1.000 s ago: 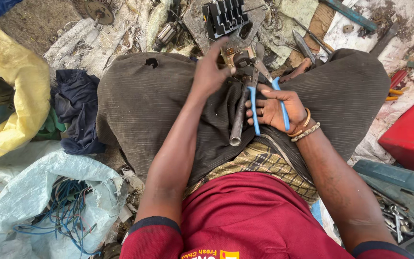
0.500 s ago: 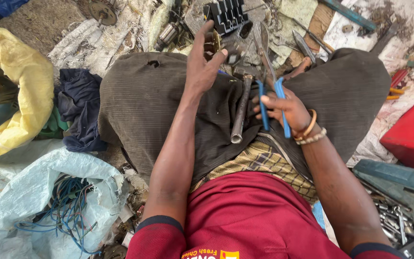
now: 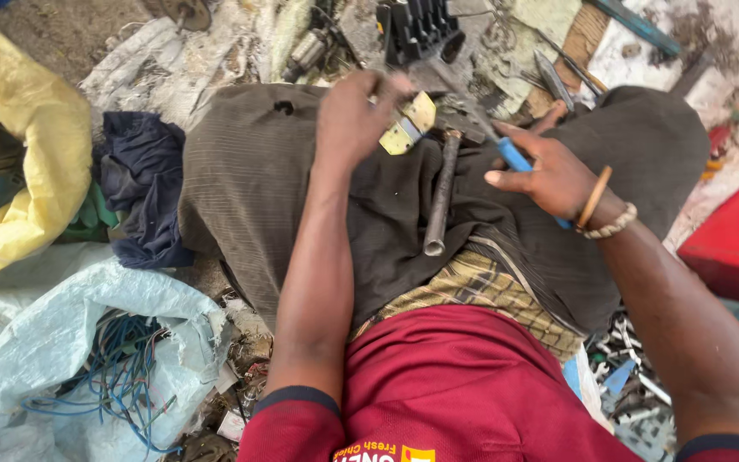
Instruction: The person sits on the floor and uses pliers, a hammer, and a screwdriver to disassemble and adjust a small electrical component. They remove parts, hammer a copper coil, and reassemble the device.
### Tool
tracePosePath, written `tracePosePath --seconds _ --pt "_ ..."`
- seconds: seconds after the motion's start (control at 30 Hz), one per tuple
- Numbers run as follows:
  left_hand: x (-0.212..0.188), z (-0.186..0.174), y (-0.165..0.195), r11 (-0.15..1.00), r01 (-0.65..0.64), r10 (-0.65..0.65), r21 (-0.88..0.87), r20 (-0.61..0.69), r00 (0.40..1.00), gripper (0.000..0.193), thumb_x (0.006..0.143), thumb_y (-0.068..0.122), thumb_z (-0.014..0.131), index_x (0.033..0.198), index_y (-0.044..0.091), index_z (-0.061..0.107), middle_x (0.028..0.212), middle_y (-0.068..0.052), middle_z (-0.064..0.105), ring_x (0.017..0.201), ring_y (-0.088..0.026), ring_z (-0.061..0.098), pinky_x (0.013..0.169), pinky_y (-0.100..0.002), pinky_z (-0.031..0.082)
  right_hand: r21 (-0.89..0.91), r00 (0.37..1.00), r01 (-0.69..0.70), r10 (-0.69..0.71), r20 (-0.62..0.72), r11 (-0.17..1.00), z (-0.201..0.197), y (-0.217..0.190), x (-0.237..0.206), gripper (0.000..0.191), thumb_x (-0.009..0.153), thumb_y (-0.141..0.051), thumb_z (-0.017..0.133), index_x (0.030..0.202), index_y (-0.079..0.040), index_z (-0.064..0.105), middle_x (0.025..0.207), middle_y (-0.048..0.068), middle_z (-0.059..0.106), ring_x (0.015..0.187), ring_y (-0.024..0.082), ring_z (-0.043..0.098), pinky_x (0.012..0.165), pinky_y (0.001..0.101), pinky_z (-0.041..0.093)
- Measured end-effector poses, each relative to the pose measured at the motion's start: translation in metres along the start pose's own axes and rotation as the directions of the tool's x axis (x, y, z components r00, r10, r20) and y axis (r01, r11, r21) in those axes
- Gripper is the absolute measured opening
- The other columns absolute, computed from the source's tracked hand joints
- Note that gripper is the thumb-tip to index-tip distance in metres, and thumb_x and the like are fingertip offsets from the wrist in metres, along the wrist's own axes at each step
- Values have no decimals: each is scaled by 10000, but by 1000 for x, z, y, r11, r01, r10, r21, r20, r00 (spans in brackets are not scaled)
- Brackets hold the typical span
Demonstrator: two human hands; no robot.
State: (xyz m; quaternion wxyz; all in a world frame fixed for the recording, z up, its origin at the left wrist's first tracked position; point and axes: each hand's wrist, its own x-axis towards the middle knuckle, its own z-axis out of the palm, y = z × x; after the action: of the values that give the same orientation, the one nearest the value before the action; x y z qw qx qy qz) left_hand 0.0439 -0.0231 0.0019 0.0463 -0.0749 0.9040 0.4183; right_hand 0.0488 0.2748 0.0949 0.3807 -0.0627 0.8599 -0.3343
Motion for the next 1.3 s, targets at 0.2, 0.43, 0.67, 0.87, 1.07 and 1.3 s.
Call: tracePosePath --seconds 0.2,0.43,0.67,0.87,1.07,1.3 --pt "-19 44 24 738 -151 48 658 172 984 1075 477 746 858 1254 56 582 1117 -175 688 1030 -376 668 886 -603 518 388 1000 13 -13 -2 922 -7 33 3 533 923 -283 734 1301 71 606 1082 177 709 965 250 714 839 395 592" --pt "-9 65 4 905 -119 135 408 -11 991 492 776 245 850 1153 42 608 1026 -155 717 944 -345 713 792 -490 566 634 1000 16 -12 -11 773 -12 51 -5 472 937 -215 698 1306 59 592 1184 173 697 1041 277 727 917 424 603" --pt "-21 -29 29 993 -25 36 -117 88 995 558 718 325 900 1135 61 641 1000 -141 747 898 -290 737 775 -465 573 668 999 -5 -17 27 744 -11 54 -9 505 929 -204 681 1364 14 544 1201 135 692 1061 241 708 953 393 565" --pt "-24 -99 12 887 105 -122 -450 -9 993 577 837 410 818 1276 50 715 963 -146 746 841 -217 714 752 -406 568 474 974 50 -149 172 879 4 36 12 351 930 -278 712 1157 -25 624 1083 148 729 971 199 720 864 352 567" --pt "-13 -96 -12 855 67 -134 -514 -93 987 676 813 545 804 1217 6 747 888 -112 775 757 -181 733 753 -362 595 326 946 92 -185 265 941 33 -11 33 388 925 -320 735 1159 -19 660 1059 138 681 976 217 679 855 367 545" --pt "-8 -95 -20 827 50 -131 -560 -106 986 652 820 566 813 1160 10 787 952 -115 803 891 -186 751 828 -359 593 576 929 44 -245 276 816 44 -49 37 723 881 -331 723 1486 -33 463 1184 109 671 1051 213 698 909 374 564"
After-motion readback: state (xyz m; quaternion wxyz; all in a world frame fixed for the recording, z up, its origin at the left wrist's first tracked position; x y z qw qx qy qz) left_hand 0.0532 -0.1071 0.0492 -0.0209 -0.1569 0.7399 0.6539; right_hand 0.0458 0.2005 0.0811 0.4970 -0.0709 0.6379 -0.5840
